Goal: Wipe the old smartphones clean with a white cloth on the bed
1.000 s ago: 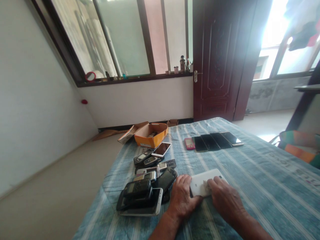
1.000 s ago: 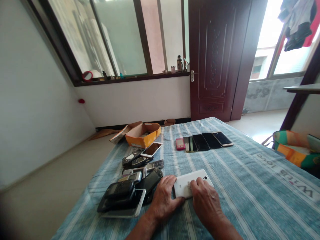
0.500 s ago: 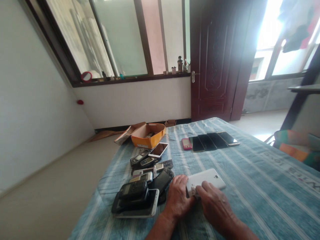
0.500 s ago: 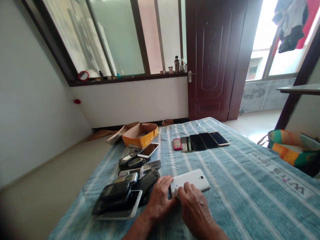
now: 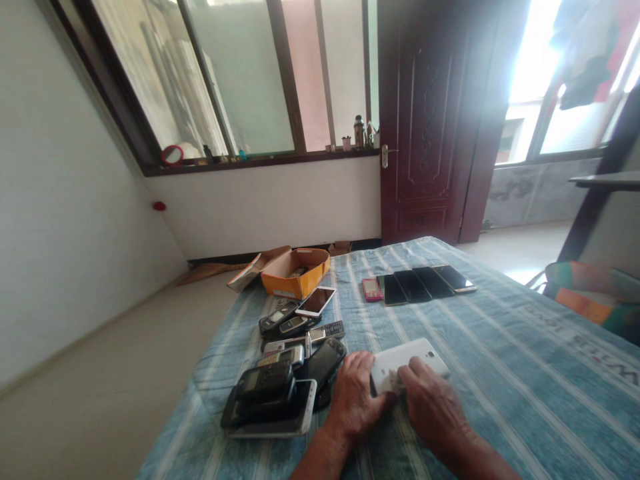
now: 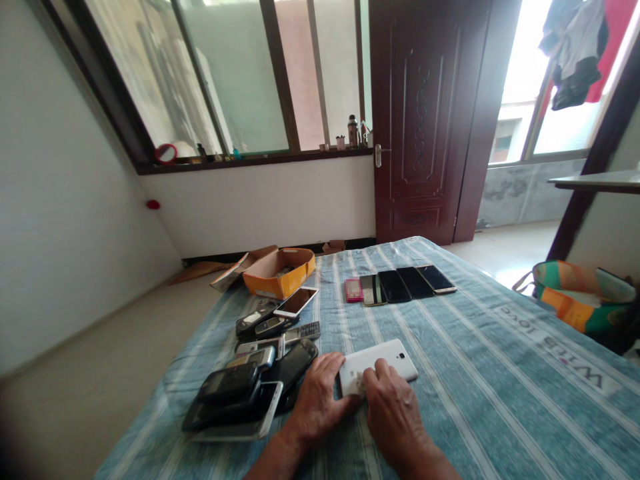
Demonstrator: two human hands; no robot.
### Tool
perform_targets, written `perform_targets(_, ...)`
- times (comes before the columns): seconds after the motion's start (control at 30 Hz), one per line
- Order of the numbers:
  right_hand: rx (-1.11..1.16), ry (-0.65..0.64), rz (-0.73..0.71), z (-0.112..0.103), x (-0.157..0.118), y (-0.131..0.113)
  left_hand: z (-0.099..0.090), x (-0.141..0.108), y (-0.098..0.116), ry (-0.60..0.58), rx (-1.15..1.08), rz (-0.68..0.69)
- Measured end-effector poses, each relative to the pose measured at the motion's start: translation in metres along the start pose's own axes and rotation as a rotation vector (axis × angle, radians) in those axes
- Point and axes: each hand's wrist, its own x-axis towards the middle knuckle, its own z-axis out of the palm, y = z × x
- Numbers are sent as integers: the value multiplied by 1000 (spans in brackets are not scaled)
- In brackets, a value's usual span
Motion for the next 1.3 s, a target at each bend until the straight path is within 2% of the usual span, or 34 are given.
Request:
perform_targets(0.17, 99, -17, -80, 5, -7, -16, 1, -1, 0, 36, 31, 35)
perform_targets(0.5, -46, -22, 102, -12, 8, 15, -2, -2, -1, 6, 20, 56)
perform_targets(0.77, 13, -48, -52, -6, 2, -3, -2, -2, 0, -12, 37, 55)
perform_targets(0.87, -47, -41, 1, -9, 6, 8, -3, -2, 0, -12, 36, 50)
perform_targets(1.07, -161, 55, 107, -14, 17, 38, -6, -2, 4, -34, 41, 21)
perform_targets(1.17, -101, 83, 49, -7, 16, 30, -5, -3, 3, -32, 45, 30)
perform_targets(1.3, 15, 71, -117, 5, 10, 2, -3, -7, -6, -69, 47, 56)
